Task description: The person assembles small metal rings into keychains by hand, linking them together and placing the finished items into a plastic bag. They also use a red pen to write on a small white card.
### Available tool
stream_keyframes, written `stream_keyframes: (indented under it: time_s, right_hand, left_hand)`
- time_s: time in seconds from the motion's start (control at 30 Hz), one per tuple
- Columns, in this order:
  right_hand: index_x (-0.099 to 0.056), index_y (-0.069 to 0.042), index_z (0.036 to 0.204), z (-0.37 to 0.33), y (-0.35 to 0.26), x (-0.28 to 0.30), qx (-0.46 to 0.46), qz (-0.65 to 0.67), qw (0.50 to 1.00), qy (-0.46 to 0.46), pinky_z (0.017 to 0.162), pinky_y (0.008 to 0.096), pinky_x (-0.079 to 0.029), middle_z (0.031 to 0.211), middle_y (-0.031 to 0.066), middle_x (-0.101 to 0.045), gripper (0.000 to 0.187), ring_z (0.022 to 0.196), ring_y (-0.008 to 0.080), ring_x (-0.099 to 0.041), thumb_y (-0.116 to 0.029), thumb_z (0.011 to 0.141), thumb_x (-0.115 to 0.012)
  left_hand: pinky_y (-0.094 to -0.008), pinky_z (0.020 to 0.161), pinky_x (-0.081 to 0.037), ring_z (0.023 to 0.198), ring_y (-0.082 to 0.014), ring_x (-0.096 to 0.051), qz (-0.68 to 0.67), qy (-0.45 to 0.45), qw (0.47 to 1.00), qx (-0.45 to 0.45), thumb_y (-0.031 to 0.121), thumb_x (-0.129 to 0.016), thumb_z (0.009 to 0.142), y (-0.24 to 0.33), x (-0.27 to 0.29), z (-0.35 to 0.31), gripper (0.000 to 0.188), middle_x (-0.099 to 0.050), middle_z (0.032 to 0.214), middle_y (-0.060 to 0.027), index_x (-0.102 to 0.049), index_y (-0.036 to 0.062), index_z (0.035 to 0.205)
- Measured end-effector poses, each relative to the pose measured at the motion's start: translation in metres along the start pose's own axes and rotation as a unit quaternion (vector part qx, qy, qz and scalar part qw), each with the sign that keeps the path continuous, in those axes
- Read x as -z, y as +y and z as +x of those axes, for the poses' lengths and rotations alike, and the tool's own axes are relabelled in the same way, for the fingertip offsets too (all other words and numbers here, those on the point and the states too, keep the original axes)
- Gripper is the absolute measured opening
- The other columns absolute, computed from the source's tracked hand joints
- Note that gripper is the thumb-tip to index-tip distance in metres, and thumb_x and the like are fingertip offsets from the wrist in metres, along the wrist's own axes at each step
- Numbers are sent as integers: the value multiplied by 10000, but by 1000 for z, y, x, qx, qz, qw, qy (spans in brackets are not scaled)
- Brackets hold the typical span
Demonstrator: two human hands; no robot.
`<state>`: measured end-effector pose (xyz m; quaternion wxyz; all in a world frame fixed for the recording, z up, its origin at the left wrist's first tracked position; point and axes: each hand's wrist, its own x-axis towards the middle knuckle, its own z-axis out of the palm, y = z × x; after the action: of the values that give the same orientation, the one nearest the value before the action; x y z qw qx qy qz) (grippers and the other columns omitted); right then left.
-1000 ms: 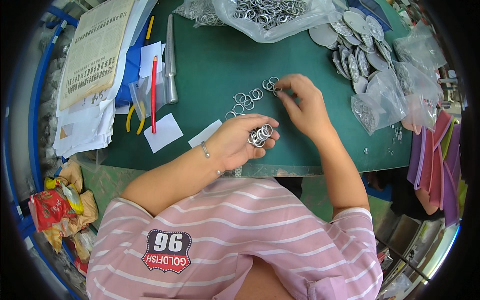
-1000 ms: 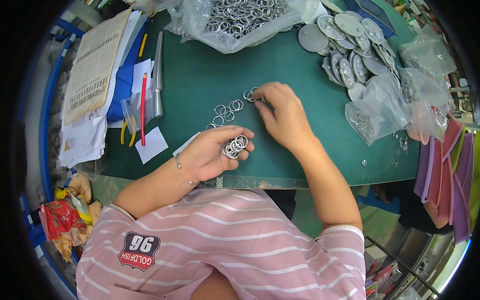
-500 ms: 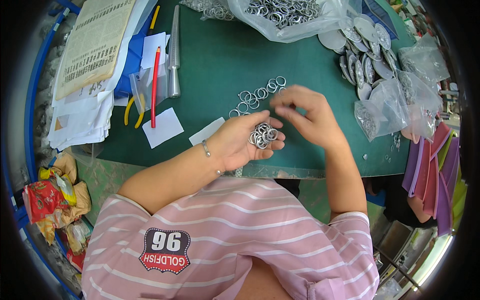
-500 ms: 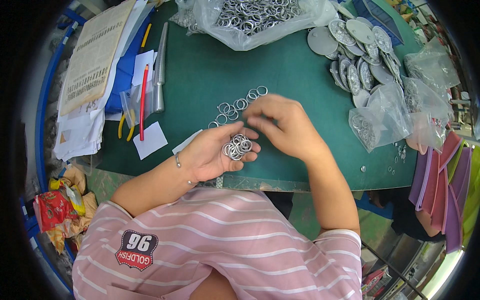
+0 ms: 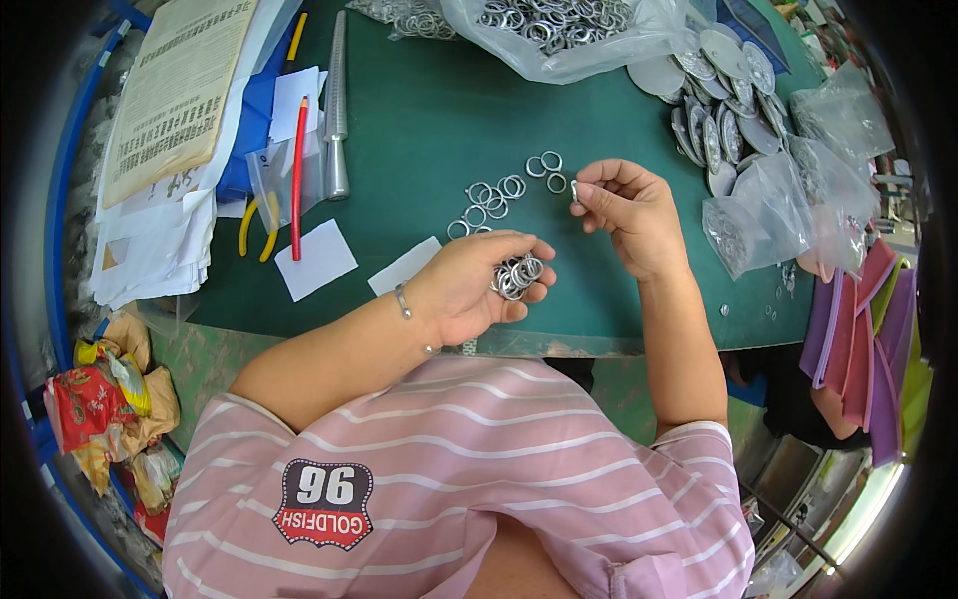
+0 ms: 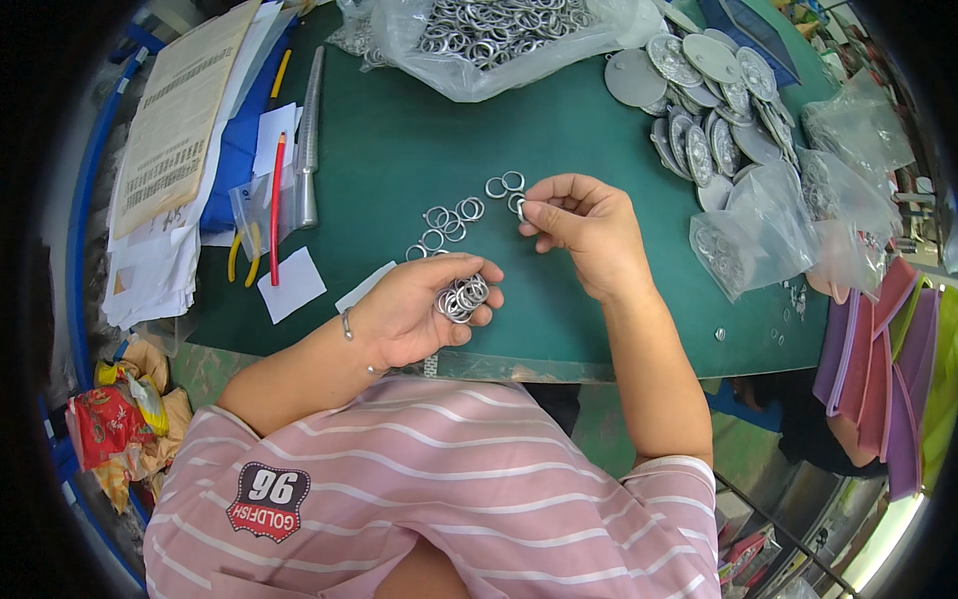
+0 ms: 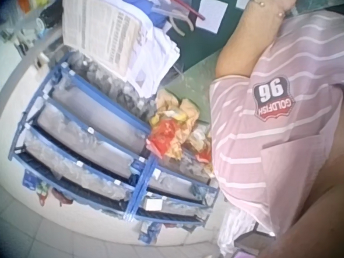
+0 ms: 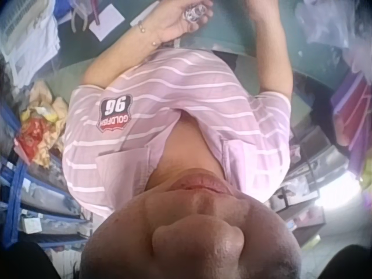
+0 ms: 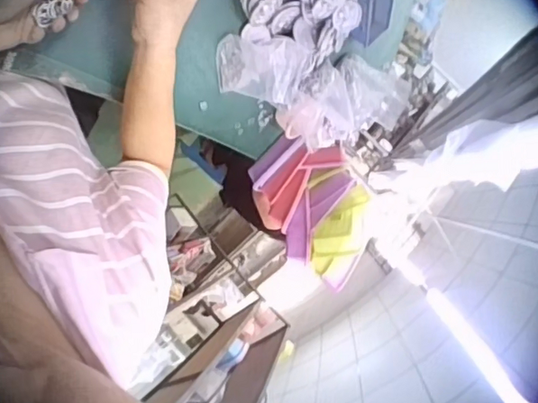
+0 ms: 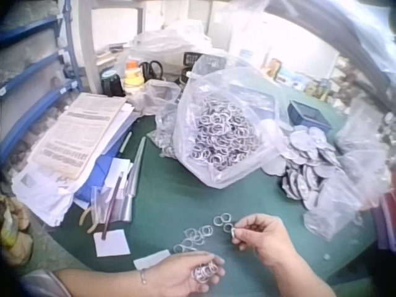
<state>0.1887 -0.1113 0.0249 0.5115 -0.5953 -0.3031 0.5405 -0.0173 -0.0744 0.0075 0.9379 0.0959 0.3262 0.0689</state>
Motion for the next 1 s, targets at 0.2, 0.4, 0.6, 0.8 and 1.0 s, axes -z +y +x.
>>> stream_keyframes:
  time_s: [0.2,0.4,0.6,0.8,1.0]
  right_hand:
    - [-668,26,912,-14,-6,0,0,15,997,-75,597,252,-516,812,66,-670,102,706,135,-642,-21,827,-698]
    - [-667,-1,892,4,6,-6,185,-379,902,90,622,321,-497,838,140,-669,134,705,253,-647,-40,769,-703]
    - [-622,-5,833,14,21,-10,210,-405,886,80,639,314,-491,807,102,-636,125,705,225,-618,-6,739,-704]
    - [-635,-14,855,2,-1,-7,131,-219,957,-139,680,280,-484,857,74,-653,121,759,163,-615,-10,755,-702]
    - [-641,-5,921,40,18,-7,348,-477,807,20,729,283,-498,921,52,-662,129,847,132,-616,23,798,-670]
  left_hand:
    - [-241,475,-510,690,-164,-648,5,19,1000,13,226,-484,984,0,-8,0,253,-648,867,-119,-597,2,1015]
    - [-210,443,-454,681,-152,-642,19,5,1000,21,268,-498,988,-1,-1,3,268,-648,881,-106,-586,20,1036]
    - [-232,504,-498,709,-164,-652,28,9,1000,-4,282,-473,1002,-2,0,2,289,-650,908,-115,-579,19,1052]
    - [-290,594,-565,773,-203,-677,-24,-27,999,-6,284,-426,1013,3,1,1,338,-662,917,-129,-576,-8,1097]
    - [-308,610,-577,769,-209,-679,4,-18,1000,0,296,-392,1020,-3,-2,7,373,-661,900,-137,-574,-20,1097]
